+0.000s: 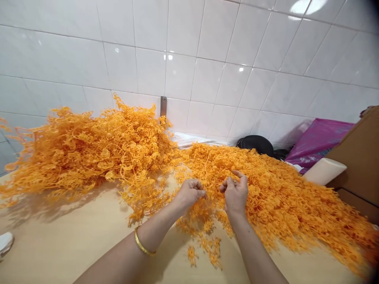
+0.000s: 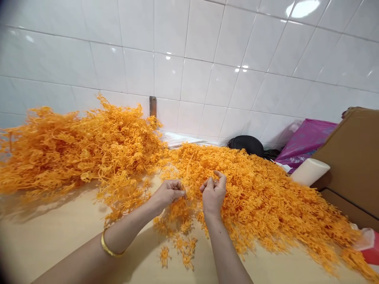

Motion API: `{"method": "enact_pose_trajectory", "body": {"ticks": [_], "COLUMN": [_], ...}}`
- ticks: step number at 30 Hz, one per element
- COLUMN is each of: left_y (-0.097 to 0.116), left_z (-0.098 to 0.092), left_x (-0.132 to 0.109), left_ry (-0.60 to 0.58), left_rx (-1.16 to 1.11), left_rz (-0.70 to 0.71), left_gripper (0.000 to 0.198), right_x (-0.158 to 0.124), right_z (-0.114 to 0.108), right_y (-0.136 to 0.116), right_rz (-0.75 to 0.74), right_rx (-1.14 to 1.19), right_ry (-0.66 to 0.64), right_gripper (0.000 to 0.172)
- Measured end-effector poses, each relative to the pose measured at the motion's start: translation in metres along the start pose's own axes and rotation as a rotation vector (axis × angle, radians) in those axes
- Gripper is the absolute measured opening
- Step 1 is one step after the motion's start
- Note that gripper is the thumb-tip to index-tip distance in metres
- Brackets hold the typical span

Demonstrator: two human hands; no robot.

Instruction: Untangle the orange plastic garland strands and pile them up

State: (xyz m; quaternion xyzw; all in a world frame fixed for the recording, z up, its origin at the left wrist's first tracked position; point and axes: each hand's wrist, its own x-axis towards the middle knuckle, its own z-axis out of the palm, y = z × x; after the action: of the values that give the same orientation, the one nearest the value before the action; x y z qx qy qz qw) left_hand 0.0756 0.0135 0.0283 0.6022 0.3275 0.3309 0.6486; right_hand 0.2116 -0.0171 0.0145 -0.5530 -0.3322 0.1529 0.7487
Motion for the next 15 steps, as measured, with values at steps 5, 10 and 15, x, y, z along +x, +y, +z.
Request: {"method": "enact_pose_trajectory", "body": {"ticks": [5, 10, 15], "left_y": [-0.001, -0.001, 0.0], "left_z": [-0.004, -0.007, -0.006], "left_x": [0.004, 0.005, 0.004], "left_ry": [0.056, 0.067, 0.143], "left_rx": [-0.214, -0.303, -0.217], "left_rz": [-0.138, -0.124, -0.142], "left_gripper": [0.015, 0.023, 0.013], "right_x": [-0.014, -0.018, -0.014], "right_z": [0.003, 0.007, 0.01], "right_y": [-0.006, -0.005, 0.01], "right_rz": [-0.084, -0.162, 0.002], "right_rx": [-0.146, -0.283, -0.179], "right_ry": [-0.146, -0.333, -0.44], "right_gripper": [0.021, 0.016, 0.025]}}
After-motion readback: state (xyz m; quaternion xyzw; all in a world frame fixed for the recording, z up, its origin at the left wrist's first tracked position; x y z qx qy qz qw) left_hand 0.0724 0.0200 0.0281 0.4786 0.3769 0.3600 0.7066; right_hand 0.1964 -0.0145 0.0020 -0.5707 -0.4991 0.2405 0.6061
